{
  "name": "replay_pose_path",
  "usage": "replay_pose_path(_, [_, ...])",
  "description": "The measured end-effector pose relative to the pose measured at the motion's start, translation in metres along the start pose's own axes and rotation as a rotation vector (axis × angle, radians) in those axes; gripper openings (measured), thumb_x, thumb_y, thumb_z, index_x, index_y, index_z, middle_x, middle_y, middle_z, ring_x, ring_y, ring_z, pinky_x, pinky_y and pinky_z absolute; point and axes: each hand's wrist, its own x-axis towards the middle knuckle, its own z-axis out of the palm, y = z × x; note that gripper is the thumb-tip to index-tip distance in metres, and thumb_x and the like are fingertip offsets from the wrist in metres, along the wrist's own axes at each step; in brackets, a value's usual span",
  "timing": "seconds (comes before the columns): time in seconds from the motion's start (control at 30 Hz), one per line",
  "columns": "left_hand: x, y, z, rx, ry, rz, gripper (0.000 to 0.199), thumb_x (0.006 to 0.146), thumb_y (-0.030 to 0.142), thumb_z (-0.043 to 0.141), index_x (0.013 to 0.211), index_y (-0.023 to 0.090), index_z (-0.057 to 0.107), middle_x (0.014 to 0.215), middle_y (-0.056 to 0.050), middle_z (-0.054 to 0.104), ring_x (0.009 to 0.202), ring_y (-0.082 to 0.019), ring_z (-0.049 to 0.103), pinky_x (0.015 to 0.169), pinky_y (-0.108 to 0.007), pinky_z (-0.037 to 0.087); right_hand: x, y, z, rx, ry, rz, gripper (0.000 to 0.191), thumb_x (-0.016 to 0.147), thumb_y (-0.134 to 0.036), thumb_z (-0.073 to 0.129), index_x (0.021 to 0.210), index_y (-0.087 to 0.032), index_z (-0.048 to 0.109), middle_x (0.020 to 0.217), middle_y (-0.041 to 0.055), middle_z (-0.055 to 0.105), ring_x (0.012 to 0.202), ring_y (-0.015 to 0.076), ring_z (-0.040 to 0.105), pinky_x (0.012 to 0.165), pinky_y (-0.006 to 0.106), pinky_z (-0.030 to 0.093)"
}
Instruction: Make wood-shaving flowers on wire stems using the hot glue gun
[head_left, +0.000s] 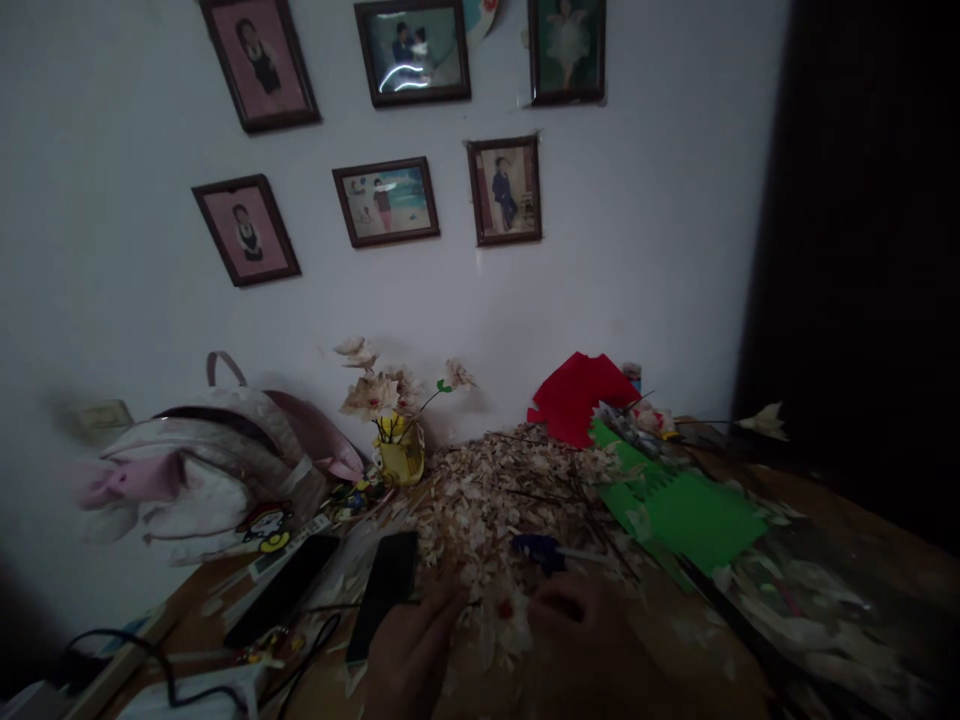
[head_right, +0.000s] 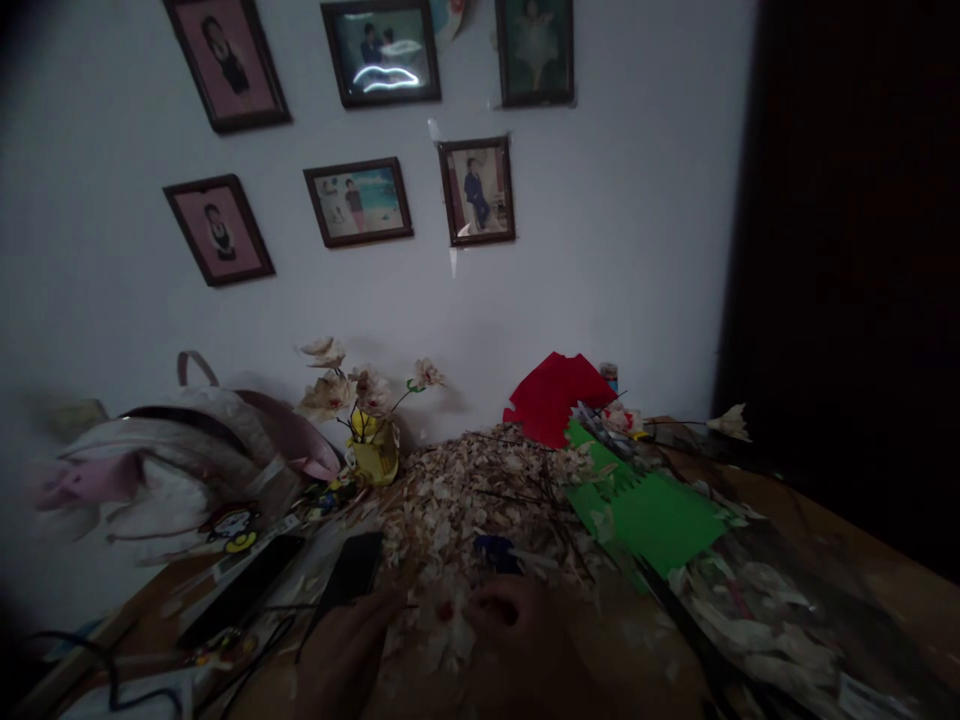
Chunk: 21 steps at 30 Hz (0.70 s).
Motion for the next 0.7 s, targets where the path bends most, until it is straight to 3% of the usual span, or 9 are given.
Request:
replay_pose_path(0.3, [0.0051,0.0006,-0.0002,0.035,0.091,0.022,0.029,0.088,0.015,0.036,0.093,0.02,0.064,0.079,-0.004,0.074,0.063,-0.011,0.065,0.056,-0.019,0.046,0.0056,0.0082,0.0004,-0.022,0.007,0.043,0.024,0.069,-0.034,0.052,0.068,-0.016,0.068,0.068,0.0044,0.067,0.068,0.019,0.059,0.06,0.025,0.042])
replay_pose_path(0.6, [0.0002,0.001,0.0031,0.008,0.071,0.014,0.026,0.088,0.014,0.038,0.096,0.019,0.063,0.083,-0.006,0.073,0.064,-0.011,0.064,0.056,-0.021,0.046,0.0051,0.004,-0.0019,0.009,0.015,0.115,0.031,0.069,-0.04,0.051,0.073,-0.015,0.069,0.073,0.0056,0.069,0.074,0.0202,0.061,0.064,0.026,0.044])
replay_pose_path(0.7, [-0.0007,0.0012,0.0035,0.013,0.046,0.019,0.027,0.088,0.015,0.037,0.097,0.018,0.063,0.084,-0.007,0.073,0.066,-0.012,0.064,0.056,-0.021,0.046,0.0039,0.0,-0.0011,0.035,-0.049,0.1,0.034,0.07,-0.04,0.049,0.073,-0.014,0.07,0.074,0.0067,0.07,0.074,0.0216,0.061,0.063,0.027,0.043])
